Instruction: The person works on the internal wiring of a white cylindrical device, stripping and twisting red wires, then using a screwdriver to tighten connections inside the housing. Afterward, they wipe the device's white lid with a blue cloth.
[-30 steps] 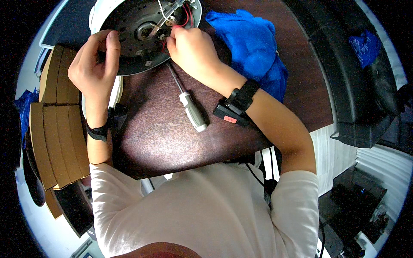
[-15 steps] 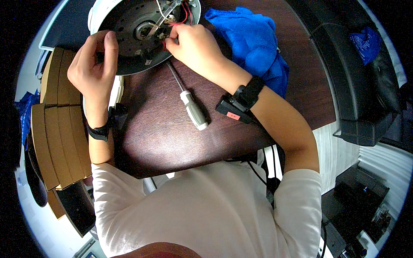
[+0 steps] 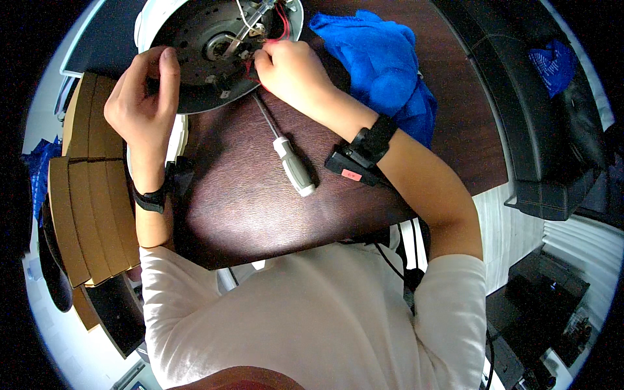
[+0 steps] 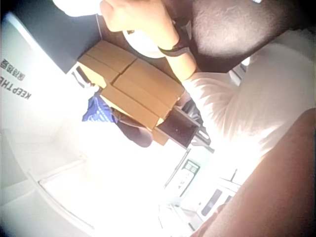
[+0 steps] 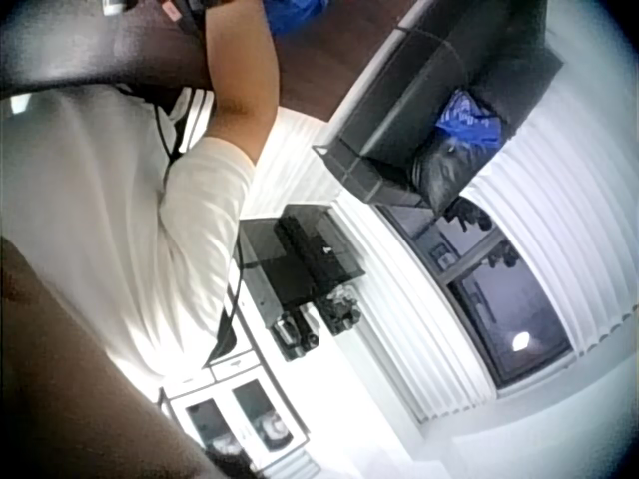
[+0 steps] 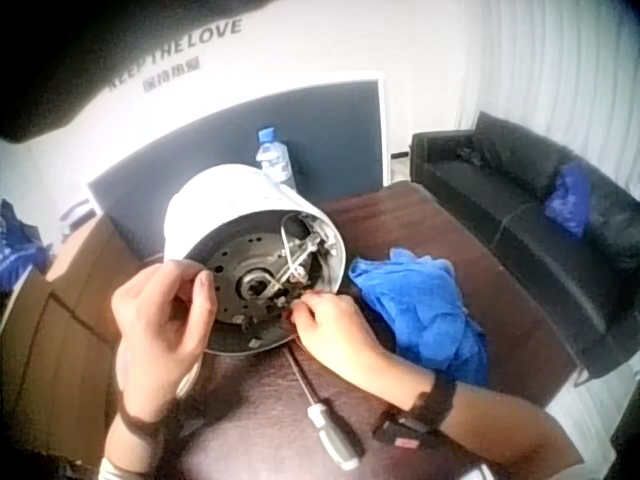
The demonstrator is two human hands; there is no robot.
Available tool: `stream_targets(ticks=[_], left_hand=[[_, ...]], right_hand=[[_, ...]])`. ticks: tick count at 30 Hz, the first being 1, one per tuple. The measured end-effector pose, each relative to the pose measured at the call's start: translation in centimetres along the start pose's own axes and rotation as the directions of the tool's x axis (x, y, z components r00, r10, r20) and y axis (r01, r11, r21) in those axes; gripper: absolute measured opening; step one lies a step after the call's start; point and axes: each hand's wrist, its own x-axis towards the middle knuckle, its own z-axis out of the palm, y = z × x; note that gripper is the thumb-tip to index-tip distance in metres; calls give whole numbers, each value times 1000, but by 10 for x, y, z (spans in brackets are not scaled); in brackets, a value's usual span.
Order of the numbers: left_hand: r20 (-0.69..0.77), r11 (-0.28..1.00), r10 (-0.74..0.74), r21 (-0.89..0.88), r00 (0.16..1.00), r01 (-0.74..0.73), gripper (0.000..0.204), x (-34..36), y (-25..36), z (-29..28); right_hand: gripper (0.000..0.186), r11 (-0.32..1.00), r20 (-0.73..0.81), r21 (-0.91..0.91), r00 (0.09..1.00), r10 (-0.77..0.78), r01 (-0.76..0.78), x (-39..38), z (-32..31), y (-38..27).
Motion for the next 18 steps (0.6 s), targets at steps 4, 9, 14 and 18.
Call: stream_targets(ticks=[4,9,14,18], left_hand=[[16,1000,-14,22,1000,13,9,-1,0,-1],[20,1000,1,17,1000,-2,9,-1,-1,-1],[-2,1000,14,-3,1000,-14,9,-1,-1,1],[14,1000,-3,2,1000,3,8,0,-2,-1]], right_hand=[[17,999,39,-41,999,3,-2,1,-12,-8],[19,996,78,-90,997,10,-3,1,-14,-14],[24,999,46,-49,999,9,-7,2,-6,-11],[28,999,54,-2,998,33,-33,4,-8,-5]])
